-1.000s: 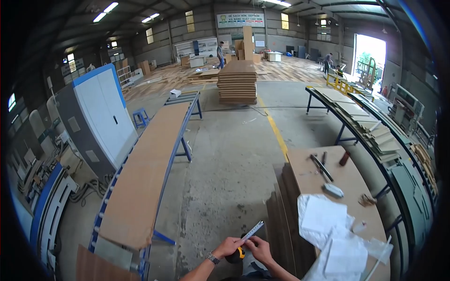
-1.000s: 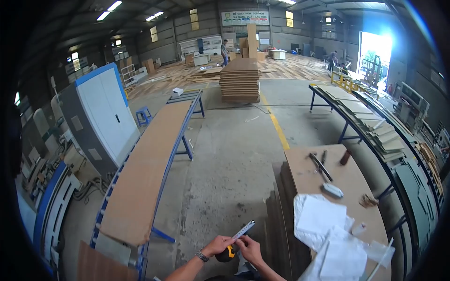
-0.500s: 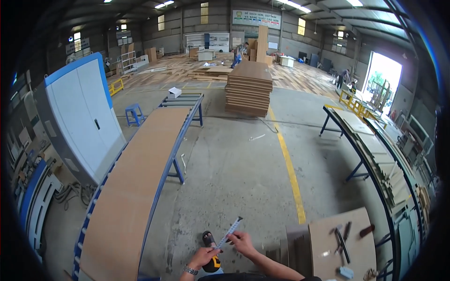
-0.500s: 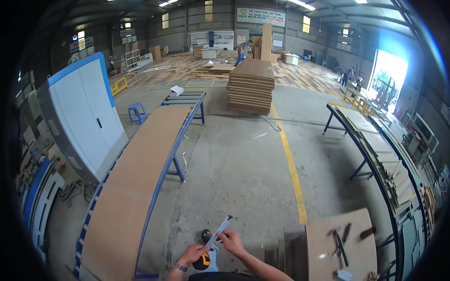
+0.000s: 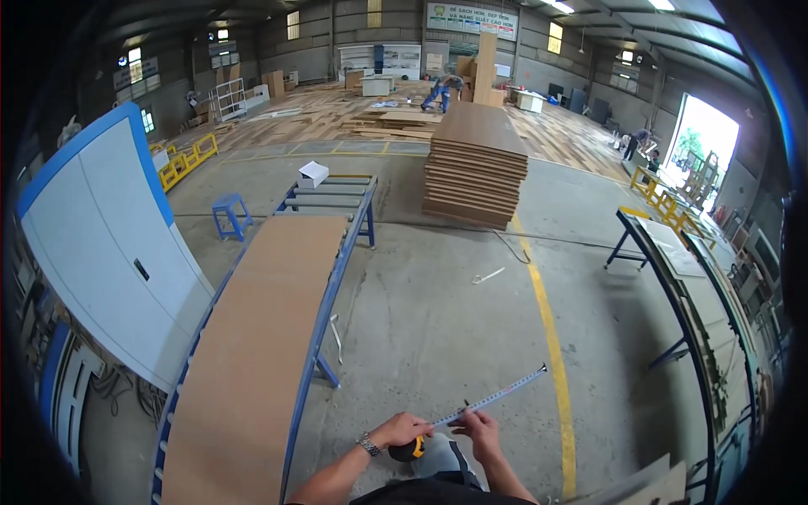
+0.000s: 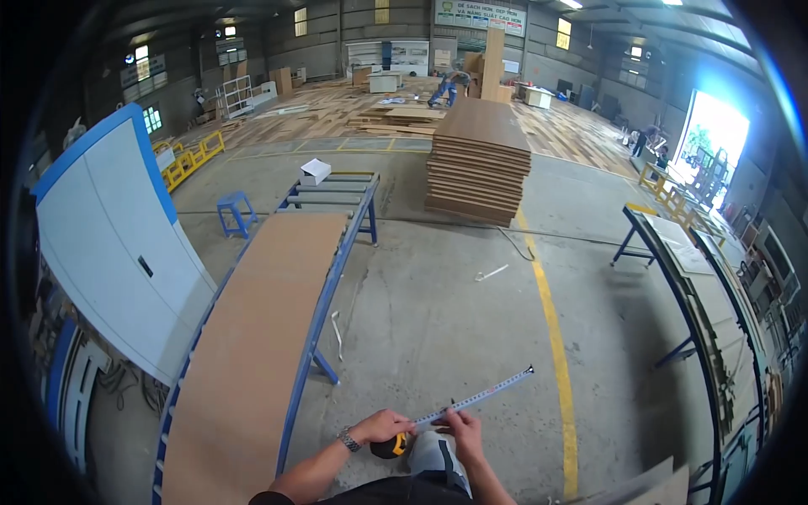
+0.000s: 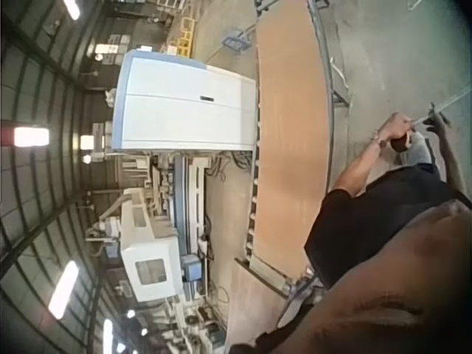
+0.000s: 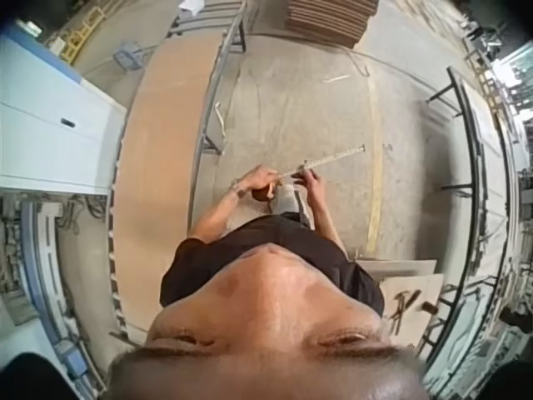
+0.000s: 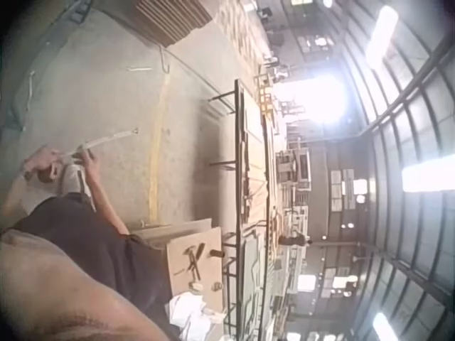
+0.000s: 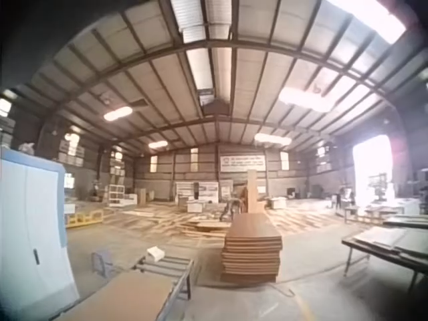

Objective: Measuring large wood panels with a tape measure, marking them with a pen, and then moving and stacking them.

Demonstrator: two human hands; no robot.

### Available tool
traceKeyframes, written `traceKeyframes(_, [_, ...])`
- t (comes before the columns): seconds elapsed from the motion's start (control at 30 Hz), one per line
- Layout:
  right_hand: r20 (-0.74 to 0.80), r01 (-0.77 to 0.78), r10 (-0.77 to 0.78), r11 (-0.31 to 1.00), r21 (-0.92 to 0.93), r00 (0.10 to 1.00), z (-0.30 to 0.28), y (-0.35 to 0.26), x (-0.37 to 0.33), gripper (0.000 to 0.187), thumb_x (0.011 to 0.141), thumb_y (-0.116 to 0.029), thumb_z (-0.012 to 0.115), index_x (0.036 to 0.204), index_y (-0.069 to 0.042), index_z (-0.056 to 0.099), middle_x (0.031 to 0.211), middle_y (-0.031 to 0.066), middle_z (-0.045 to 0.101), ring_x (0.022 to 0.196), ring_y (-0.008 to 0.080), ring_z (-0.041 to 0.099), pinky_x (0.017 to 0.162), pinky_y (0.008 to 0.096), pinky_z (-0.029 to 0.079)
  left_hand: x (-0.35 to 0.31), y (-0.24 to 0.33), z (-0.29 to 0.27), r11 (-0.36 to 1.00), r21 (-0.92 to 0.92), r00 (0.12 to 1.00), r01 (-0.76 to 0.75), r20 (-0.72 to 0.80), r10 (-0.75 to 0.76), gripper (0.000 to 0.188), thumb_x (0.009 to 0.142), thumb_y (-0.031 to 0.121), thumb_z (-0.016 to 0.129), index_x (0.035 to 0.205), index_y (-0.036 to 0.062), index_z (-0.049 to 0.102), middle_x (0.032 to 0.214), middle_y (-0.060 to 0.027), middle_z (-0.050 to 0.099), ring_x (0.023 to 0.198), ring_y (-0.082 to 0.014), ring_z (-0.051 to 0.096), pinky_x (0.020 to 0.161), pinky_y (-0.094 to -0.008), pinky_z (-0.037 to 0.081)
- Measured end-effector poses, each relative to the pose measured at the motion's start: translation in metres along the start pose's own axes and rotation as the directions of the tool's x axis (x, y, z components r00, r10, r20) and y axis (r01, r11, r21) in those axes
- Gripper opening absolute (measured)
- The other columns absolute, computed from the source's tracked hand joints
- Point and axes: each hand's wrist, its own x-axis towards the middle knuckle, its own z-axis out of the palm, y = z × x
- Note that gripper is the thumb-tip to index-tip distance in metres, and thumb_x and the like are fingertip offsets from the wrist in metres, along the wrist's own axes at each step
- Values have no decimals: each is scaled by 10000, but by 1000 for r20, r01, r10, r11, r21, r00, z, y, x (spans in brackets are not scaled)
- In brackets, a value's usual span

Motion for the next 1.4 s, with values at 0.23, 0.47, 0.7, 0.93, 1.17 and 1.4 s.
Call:
traceKeyframes(0.23, [17,22,-21,996,-86,1000,66,5,256,230,952,-159,656,914,56,728,826,96,716,757,166,681,698,313,571,182,-45,-149,989,-46,990,141,-26,-142,377,977,410,608,1046,75,766,855,-47,736,803,-86,628,769,-268,493])
traceKeyframes(0.47, [-152,94,-118,983,-158,981,107,-123,533,254,929,-206,683,864,33,739,752,50,690,674,125,631,637,286,527,249,-82,-342,961,-65,958,268,-86,-273,314,976,335,632,1059,65,770,842,-43,743,793,-90,659,745,-271,513])
traceKeyframes(0.7, [-224,175,-220,963,-205,949,113,-201,745,263,946,-220,658,881,26,728,771,55,697,674,122,637,628,282,533,418,-161,-471,926,-295,970,237,13,-244,329,998,300,569,939,14,720,799,-64,716,710,-185,658,683,-322,523])
traceKeyframes(0.93, [-188,3,-23,995,-102,982,191,-205,905,280,976,-241,644,959,27,721,857,95,724,743,169,687,683,305,559,654,-97,-650,965,-156,971,210,144,-189,326,985,300,618,939,12,765,817,-33,742,771,-116,668,737,-283,527])
traceKeyframes(1.17, [-362,211,-204,977,-21,910,217,-297,1067,284,965,-239,658,936,35,730,800,94,719,711,146,669,663,289,534,874,32,-801,999,46,973,2,232,-13,305,960,307,637,904,38,768,759,-27,728,718,-89,644,699,-264,509])
traceKeyframes(1.4, [-438,256,-269,963,-89,858,188,-340,1275,232,956,-170,638,931,50,711,866,130,736,738,179,689,696,309,562,1048,12,-869,995,85,975,56,211,-73,279,951,306,656,1031,65,774,822,-7,733,765,-77,629,713,-260,503])
